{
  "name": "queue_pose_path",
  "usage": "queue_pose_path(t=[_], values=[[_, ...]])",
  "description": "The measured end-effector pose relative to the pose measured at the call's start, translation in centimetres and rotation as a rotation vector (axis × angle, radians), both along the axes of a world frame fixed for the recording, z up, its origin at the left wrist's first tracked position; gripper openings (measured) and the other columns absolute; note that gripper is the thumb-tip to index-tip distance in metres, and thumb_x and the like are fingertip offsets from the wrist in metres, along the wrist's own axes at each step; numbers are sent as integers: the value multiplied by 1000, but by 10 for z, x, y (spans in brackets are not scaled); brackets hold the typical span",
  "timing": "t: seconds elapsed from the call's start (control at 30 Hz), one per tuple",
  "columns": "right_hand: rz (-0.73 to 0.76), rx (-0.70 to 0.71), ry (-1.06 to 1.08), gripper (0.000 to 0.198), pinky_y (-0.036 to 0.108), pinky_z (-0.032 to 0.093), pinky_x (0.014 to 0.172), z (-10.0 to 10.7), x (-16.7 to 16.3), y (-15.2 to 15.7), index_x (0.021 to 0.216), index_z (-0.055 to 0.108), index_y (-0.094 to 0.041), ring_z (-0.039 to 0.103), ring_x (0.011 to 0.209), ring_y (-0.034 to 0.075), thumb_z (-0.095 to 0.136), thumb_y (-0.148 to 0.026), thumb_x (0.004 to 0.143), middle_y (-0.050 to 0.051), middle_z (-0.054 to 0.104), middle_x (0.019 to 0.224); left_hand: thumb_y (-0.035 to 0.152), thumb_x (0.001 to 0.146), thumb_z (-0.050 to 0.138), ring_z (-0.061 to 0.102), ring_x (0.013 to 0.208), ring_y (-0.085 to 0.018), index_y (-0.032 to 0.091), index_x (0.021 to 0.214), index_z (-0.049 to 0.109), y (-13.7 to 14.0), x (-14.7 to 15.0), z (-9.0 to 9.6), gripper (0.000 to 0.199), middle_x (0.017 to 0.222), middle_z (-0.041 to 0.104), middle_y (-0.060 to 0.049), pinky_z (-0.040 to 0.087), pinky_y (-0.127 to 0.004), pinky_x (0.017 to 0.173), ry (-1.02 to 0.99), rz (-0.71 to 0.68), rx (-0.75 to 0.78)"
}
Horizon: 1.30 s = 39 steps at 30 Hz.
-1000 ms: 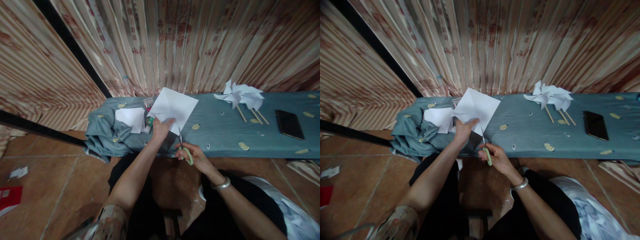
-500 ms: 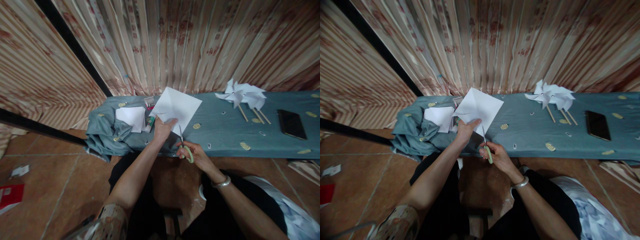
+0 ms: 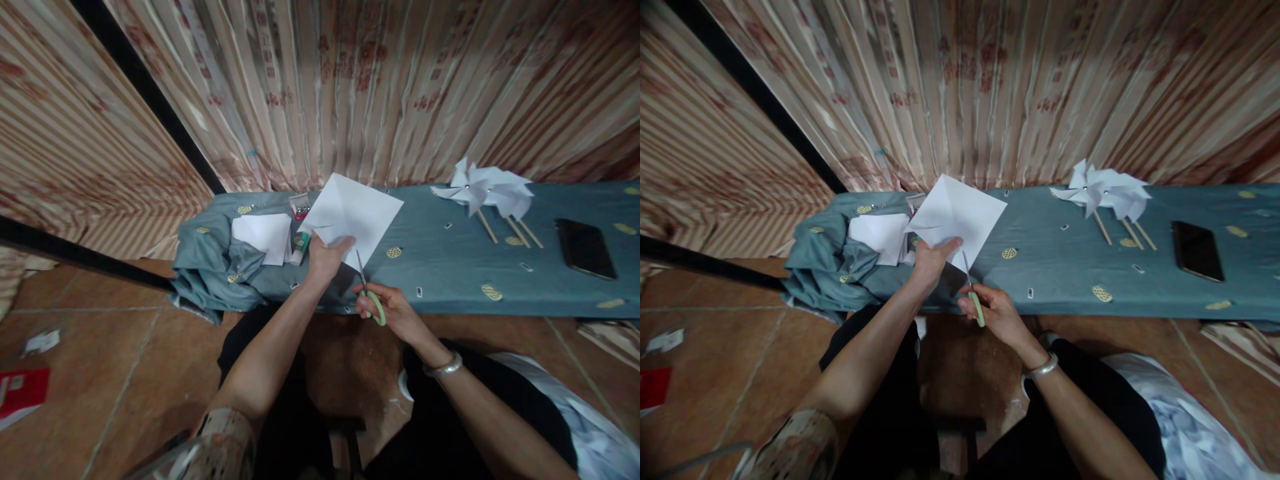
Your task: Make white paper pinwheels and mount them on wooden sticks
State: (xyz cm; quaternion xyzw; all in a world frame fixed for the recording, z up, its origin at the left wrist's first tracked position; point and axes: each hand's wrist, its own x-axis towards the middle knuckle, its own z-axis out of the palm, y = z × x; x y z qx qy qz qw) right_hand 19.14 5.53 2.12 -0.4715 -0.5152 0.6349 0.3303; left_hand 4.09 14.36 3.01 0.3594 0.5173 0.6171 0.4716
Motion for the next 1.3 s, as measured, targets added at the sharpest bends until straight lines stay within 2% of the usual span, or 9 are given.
queue_pose_path(t=[0.33,0.67,0.9,1.03,1.2,1.3], values=[[-36,-24,35,46,23,48,53,-1,-4,0,93,69,-18,57,54,10,78,-54,66,-2,64,64,24,54,82,69,89,-24,13,84,65,-1,-2,4,36,88,74,-11,53,-40,87,-18,-6,6],[-97,-74,62,48,24,50,50,7,-9,0,83,68,-19,56,50,10,81,-57,56,-3,62,57,24,54,80,69,89,-25,13,83,65,-3,-2,10,35,89,74,-11,53,-39,87,-30,-2,1],[-116,-93,67,49,24,51,51,7,-7,1,83,68,-19,56,51,10,83,-56,54,-3,62,57,25,58,73,67,87,-22,16,77,62,-5,-1,9,24,91,73,-8,53,-34,84,-47,-17,-6],[-100,-74,59,47,24,51,52,7,-7,0,83,69,-19,56,52,10,82,-55,56,-3,62,59,23,57,73,67,84,-21,16,80,62,-7,0,9,26,89,72,-6,53,-33,82,-47,-22,5],[-112,-57,64,46,24,51,53,6,-7,1,85,68,-18,57,53,10,83,-51,57,-2,63,60,25,56,74,66,89,-22,15,78,63,-7,2,2,26,80,70,-6,52,-34,85,-26,-46,9],[-124,-58,75,45,24,51,52,6,-6,2,85,68,-19,57,53,10,84,-50,56,-2,64,61,26,56,75,66,88,-21,15,76,64,-7,2,0,26,83,71,-7,52,-34,83,-29,-51,6]])
